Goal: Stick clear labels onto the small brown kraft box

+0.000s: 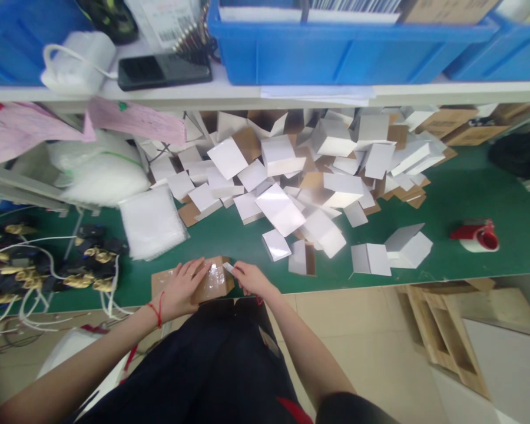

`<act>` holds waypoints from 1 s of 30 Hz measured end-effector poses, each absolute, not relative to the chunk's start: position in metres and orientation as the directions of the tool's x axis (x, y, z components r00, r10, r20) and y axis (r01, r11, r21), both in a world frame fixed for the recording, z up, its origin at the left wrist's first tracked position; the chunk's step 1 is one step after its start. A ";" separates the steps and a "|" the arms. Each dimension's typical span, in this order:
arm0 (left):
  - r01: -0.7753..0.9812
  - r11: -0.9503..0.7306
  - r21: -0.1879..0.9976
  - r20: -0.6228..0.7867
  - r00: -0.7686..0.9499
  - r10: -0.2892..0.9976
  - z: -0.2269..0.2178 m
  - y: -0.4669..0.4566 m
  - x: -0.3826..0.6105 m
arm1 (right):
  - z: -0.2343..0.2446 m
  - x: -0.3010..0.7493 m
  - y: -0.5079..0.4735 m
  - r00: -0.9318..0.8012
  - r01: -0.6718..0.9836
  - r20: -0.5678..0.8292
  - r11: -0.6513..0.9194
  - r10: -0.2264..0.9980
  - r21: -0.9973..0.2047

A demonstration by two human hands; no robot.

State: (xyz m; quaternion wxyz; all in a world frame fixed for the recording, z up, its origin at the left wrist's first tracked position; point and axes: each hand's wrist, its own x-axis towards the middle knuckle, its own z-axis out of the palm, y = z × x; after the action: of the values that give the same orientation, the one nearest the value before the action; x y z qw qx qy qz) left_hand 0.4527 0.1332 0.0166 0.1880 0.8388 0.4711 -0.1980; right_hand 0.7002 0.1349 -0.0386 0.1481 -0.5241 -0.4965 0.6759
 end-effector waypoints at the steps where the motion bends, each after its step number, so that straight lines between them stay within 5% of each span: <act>1: 0.866 -0.483 0.129 -0.514 0.475 0.715 0.017 0.133 0.453 | -0.038 0.699 0.135 -0.403 0.330 -0.562 -0.458 0.722 -0.825; 30: 0.872 -0.468 0.144 -0.523 0.469 0.712 0.022 0.133 0.454 | -0.025 0.700 0.145 -0.425 0.446 -0.589 -0.406 0.688 -0.797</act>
State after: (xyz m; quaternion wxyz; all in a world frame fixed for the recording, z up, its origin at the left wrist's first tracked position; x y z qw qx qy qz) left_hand 0.4540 0.1328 0.0225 0.2004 0.8332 0.4754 -0.1993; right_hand 0.7001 0.1454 -0.0253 0.0925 -0.5280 -0.5369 0.6515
